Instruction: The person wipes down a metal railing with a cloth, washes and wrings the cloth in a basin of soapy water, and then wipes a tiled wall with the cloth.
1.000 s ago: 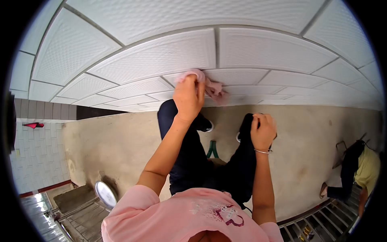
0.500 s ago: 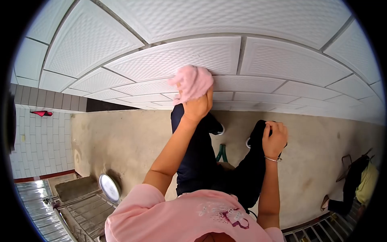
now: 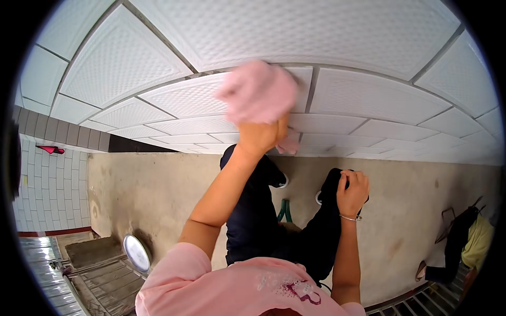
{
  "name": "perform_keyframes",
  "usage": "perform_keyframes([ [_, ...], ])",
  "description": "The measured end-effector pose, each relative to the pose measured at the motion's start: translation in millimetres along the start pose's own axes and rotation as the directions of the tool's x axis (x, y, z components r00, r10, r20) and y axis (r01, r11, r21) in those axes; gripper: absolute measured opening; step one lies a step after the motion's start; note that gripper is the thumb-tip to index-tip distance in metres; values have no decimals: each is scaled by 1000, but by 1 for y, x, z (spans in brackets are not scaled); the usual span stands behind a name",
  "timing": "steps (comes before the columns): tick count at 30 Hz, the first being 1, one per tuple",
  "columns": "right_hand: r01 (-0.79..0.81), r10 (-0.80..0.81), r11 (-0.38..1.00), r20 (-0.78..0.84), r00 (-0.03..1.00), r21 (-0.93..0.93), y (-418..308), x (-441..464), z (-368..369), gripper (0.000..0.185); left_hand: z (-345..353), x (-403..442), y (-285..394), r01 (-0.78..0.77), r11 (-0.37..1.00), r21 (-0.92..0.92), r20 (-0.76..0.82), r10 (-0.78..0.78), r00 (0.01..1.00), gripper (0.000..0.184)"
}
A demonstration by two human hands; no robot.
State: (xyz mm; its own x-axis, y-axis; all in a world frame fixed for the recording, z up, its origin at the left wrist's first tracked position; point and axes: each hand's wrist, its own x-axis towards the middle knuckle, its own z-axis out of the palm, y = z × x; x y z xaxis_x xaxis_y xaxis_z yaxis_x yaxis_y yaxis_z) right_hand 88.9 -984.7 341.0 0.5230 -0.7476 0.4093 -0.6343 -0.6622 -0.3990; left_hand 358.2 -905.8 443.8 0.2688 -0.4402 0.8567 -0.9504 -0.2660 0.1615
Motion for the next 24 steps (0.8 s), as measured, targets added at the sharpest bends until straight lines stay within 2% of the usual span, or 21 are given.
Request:
perform_keyframes([
  [1,-1,1,1000,2,1000,-5,0,2,1,3,0,-4,-2,-3,1000,3,-10,4,1000,28],
  [3,-2,2,1000,3,1000,4,-1,0,1,3,-3,-16,-5,-92,991,-102,-2,92,996,31],
  [4,-11,11,1000,-6,1000,7,1,2,1,3,-17,-9,-16,6,974,-226,145,28,989,32],
  [5,-20,20,1000,-13,1000,2,1,2,-1,3,-22,-7,-16,-1,972,-236,145,36,989,32],
  [7,-6,7,999,-17,1000,41,-3,4,-3,4,-30,-8,-16,123,992,-32,127,-118,985,32],
  [8,-2,3,999,-24,1000,40,0,3,-3,3,-28,-15,-18,120,992,-41,132,-113,985,32],
  [9,-10,10,999,-25,1000,34,1,3,-2,3,-22,-27,-22,87,996,16,58,-88,994,24],
  [10,-6,8,996,-28,1000,85,2,5,-5,2,-20,-27,-17,55,996,67,-22,-54,998,17],
  [11,4,0,990,-28,1000,141,3,7,-6,2,-22,-29,-11,52,997,56,-27,-50,998,17],
  [12,8,-4,988,-27,1000,155,2,7,-6,3,-27,-34,-8,211,969,-132,49,-207,977,20],
  [13,32,-30,972,-11,999,232,4,6,-1,4,-32,-32,4,366,872,-324,156,-333,930,23],
  [14,24,-30,967,22,999,255,4,5,-2,7,-51,-8,26,316,864,-392,125,-290,949,19],
  [15,17,-35,958,59,998,287,1,5,-1,10,-52,-13,23,290,889,-353,162,-247,955,29],
  [16,-106,41,851,136,990,514,-16,5,-2,13,-61,-9,37,477,541,-693,300,-385,873,34],
  [17,-233,92,675,232,968,700,-32,3,-2,17,-75,-3,53,552,52,-832,482,-427,765,40],
  [18,-234,17,710,316,948,664,-28,2,-4,31,-81,2,59,552,-143,-821,558,-400,727,40],
  [19,-472,-1,151,478,878,868,-55,-2,-9,44,-86,-2,64,535,-352,-768,639,-364,677,41],
  [20,-515,-57,-200,515,856,834,-82,2,-16,53,-91,-8,60,534,-463,-707,675,-218,705,30],
  [21,-510,-119,-517,533,838,688,-98,5,-25,62,-91,-24,54,620,-526,-582,763,-90,641,26],
  [23,-505,-139,-504,511,848,701,-100,9,-29,59,-85,-32,54,656,-405,-637,755,-154,637,22],
  [24,-502,-162,-485,491,856,716,-101,13,-30,57,-83,-36,47,647,-418,-638,753,-159,639,22],
])
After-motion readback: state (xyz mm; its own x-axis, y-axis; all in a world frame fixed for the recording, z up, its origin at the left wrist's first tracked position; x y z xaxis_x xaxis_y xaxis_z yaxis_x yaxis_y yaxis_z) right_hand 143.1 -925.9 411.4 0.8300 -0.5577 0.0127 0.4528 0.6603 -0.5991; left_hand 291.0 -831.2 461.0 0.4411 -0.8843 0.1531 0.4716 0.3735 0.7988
